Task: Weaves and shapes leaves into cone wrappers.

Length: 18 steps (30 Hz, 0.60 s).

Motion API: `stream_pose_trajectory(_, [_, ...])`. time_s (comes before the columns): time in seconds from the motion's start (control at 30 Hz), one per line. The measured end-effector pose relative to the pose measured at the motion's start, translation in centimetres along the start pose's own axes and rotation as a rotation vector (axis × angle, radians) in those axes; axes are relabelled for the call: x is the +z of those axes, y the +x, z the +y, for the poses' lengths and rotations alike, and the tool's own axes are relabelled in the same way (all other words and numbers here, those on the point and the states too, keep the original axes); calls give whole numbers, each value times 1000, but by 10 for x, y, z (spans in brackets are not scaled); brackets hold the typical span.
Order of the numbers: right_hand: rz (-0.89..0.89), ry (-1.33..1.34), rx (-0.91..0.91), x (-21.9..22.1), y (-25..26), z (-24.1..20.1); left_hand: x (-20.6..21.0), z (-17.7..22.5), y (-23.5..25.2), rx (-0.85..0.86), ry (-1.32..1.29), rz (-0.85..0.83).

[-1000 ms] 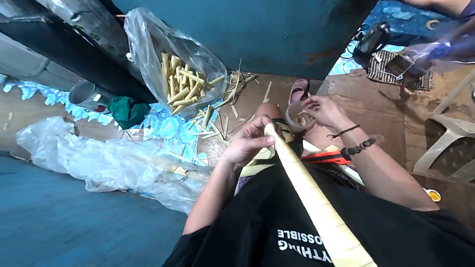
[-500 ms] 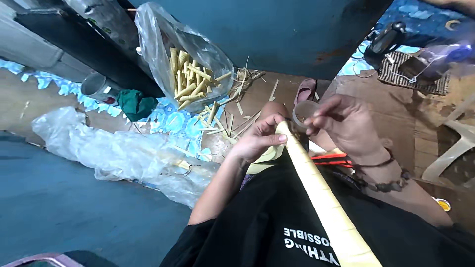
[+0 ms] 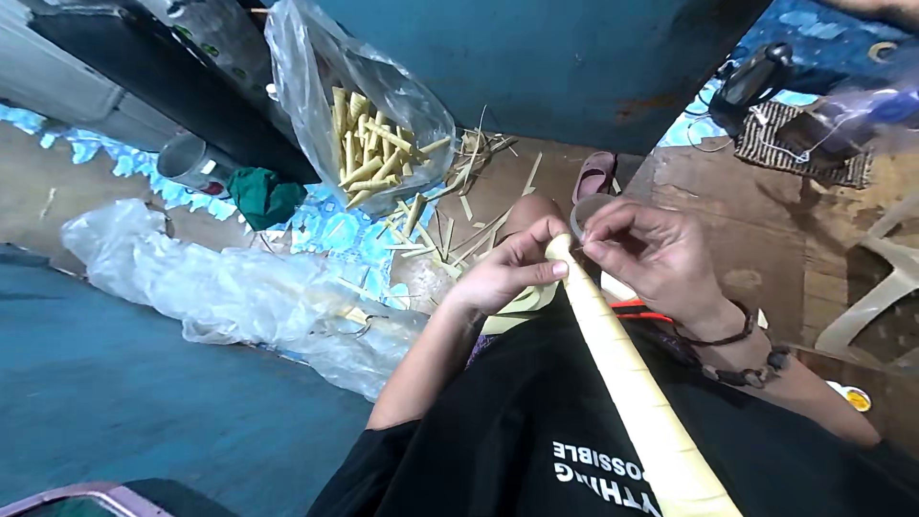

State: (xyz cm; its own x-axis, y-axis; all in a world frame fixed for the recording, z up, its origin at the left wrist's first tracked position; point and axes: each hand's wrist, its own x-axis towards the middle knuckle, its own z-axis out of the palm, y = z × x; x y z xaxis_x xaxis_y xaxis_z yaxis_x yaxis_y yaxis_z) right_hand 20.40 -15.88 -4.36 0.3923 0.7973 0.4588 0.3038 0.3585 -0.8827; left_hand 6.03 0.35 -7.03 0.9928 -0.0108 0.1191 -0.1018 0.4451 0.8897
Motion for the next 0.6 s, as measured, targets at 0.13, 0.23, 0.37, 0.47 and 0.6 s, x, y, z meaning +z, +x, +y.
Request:
stream_pose_trajectory(0.13, [-40, -32, 11, 0, 2, -1, 3, 1, 2, 5, 63, -19])
stream_pose_trajectory(0.23, [-61, -53, 8, 0, 2, 1, 4, 0, 3, -2, 89, -34])
stream_pose_trajectory(0.37, [-32, -18, 36, -5, 1, 3, 4, 1, 4, -4, 157, 47])
stream_pose_trajectory(0.47, [-68, -176, 94, -18, -7, 17, -10, 3, 6, 53, 284, 199])
stream_pose_trajectory(0.6, [-454, -623, 589, -37, -41, 35, -37, 15, -1, 81, 353, 405])
